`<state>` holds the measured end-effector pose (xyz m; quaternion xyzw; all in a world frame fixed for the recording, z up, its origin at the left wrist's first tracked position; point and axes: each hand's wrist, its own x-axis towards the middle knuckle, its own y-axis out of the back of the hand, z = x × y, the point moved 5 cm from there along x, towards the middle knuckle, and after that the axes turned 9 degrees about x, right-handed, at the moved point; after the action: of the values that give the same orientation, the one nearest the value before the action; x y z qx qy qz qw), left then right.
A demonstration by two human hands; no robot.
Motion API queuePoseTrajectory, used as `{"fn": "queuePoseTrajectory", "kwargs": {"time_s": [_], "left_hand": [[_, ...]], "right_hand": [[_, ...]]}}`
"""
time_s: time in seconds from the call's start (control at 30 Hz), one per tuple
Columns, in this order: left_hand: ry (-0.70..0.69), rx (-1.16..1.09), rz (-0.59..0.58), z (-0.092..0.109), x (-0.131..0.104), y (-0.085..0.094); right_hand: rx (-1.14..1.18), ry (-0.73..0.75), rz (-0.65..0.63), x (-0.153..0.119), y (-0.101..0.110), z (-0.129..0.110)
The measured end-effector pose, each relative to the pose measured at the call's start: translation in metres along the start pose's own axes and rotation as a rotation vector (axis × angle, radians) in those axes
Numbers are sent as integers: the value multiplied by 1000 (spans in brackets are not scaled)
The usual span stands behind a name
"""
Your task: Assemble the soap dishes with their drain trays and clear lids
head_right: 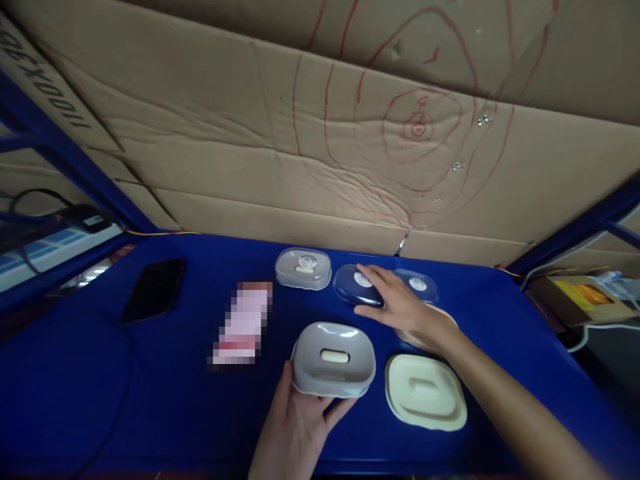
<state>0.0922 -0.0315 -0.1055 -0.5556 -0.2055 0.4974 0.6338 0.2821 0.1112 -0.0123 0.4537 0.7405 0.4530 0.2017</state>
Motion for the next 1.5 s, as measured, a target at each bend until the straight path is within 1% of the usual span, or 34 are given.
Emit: {"fn": "queuePoseTrajectory", "kwargs": {"time_s": [0.07,0.1,0.17,0.2,0.23,0.3,0.37,0.43,0.47,0.53,0.6,0.7,0.8,0.87,0.93,1.0,1.03,1.07,1.13,1.2,1.23,1.3,1.4,1.47,1.5], "left_hand": [[-22,-1,13,0,-5,12],[-48,13,20,0,-7,18],[-110,61,34,1,-10,27],[-129,80,38,1,-10,29],[-128,89,38,1,-9,30],[-70,74,28,-2,-4,29],[-10,56,21,-4,2,26],[8,67,30,-4,5,25],[6,77,38,-4,5,25],[9,82,45,-3,2,24],[26,62,31,-3,-2,21],[31,18,21,-4,-4,19],[34,-9,61,-6,-3,25],[28,15,112,-5,-4,31],[16,112,172,0,-9,32],[-11,296,226,7,-18,28],[-48,408,247,12,-23,25],[-98,519,264,17,-27,21],[-243,719,307,25,-35,13],[-370,877,357,30,-40,8],[-410,942,374,31,-42,6],[-452,1049,372,30,-41,4],[-495,1206,324,23,-37,-3],[-536,1317,290,18,-34,-10],[-548,1361,269,16,-32,-14]], "right_hand": [[-54,-8,4,18,-3,24],[-61,-4,0,25,-5,32],[-78,-2,-1,30,-7,38],[-83,-1,2,29,-7,35],[-86,0,8,24,-6,28],[-80,20,8,9,-5,3],[-33,80,-68,-13,-12,-33],[39,156,-189,-35,-24,-68],[68,180,-228,-44,-30,-81],[116,186,-238,-56,-38,-96],[195,150,-209,-60,-41,-98],[350,92,-203,-59,-38,-92],[436,57,-171,-57,-31,-81],[413,59,-108,-55,-27,-70],[310,73,-31,-52,-24,-57],[180,88,21,-48,-24,-43],[122,93,34,-45,-24,-37],[74,99,36,-43,-25,-32],[-1,109,16,-41,-28,-26],[-57,119,-18,-40,-30,-25],[-80,128,-39,-40,-31,-26],[-114,151,-64,-41,-29,-28],[-128,164,-37,-33,-21,-35],[-121,167,5,-15,-16,-42],[-116,172,15,-2,-15,-47]]}}
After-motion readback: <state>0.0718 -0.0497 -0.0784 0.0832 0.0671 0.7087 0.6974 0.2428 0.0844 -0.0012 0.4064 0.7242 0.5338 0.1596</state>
